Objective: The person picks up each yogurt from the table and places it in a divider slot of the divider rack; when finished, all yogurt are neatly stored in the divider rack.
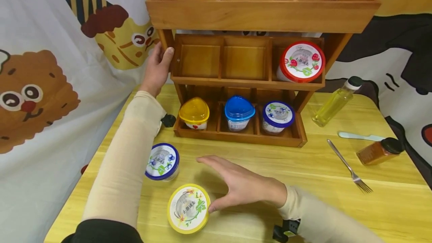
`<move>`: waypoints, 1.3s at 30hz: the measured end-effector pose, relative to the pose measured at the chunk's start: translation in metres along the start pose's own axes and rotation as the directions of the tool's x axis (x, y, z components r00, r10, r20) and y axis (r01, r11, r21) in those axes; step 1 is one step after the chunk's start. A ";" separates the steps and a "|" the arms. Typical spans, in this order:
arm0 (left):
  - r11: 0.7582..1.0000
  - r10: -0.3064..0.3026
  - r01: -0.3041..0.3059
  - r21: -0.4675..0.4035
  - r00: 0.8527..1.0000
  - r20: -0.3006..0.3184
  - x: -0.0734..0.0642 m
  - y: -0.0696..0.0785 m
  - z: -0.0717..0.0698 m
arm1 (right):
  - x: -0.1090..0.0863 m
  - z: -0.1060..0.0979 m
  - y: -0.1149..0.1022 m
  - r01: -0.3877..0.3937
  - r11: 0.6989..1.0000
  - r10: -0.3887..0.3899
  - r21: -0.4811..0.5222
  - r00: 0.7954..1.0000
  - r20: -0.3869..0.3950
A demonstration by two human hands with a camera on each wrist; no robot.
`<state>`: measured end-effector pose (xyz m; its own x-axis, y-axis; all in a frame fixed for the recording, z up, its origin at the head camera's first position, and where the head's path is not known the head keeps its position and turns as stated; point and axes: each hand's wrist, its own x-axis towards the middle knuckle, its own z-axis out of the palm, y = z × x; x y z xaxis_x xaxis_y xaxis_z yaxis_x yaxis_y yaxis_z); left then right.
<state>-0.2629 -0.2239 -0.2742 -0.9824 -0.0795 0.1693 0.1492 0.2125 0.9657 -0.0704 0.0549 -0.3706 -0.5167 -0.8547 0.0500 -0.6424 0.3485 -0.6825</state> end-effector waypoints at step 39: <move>0.998 -0.038 0.037 0.055 0.999 0.019 -0.015 0.018 0.002 | 0.011 0.047 0.013 0.052 0.961 -0.104 0.270 0.978 0.180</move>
<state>-0.2458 -0.2168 -0.2599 -0.9893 -0.0687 0.1286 0.1064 0.2627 0.9590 -0.0574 0.0322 -0.4136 -0.3371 -0.9414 -0.0113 -0.4917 0.1863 -0.8506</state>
